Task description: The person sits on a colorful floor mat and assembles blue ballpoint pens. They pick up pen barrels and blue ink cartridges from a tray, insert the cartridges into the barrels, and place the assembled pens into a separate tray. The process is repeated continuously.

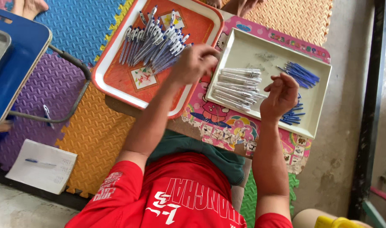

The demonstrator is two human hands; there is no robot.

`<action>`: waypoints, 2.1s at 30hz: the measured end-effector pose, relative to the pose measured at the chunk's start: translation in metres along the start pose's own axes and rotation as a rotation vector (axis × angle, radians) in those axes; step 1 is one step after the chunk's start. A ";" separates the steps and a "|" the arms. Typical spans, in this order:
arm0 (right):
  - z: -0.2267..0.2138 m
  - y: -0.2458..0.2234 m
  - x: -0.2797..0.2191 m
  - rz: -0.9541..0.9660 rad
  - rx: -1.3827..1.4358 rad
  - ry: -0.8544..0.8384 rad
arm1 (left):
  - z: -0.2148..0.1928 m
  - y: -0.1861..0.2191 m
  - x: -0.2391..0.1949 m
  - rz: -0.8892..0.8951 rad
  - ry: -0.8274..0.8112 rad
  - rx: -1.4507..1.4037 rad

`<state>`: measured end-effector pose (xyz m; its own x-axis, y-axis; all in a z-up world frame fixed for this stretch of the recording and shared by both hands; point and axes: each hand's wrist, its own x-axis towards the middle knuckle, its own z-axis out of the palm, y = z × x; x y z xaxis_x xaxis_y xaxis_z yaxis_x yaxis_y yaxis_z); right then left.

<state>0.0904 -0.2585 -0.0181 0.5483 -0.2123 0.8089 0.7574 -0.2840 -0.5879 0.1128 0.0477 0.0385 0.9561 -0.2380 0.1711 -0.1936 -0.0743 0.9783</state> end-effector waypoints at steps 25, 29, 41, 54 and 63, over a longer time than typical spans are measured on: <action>-0.028 0.003 0.024 0.129 -0.062 0.197 | -0.081 -0.067 -0.025 -0.364 0.232 1.244; -0.028 0.007 0.020 0.150 -0.084 0.113 | -0.085 -0.083 -0.036 -0.300 0.198 1.215; -0.030 0.011 0.024 0.159 -0.148 0.142 | -0.125 -0.176 -0.045 0.385 0.299 1.344; -0.103 0.035 0.043 0.217 -0.438 0.431 | 0.007 -0.063 -0.032 0.726 0.356 1.128; -0.062 0.020 0.030 0.272 -0.601 0.138 | 0.123 -0.115 -0.092 0.500 0.058 0.932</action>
<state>0.1003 -0.3283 -0.0059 0.6109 -0.4565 0.6469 0.2478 -0.6658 -0.7038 0.0204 -0.0410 -0.1038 0.7251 -0.4025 0.5588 -0.6372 -0.7000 0.3225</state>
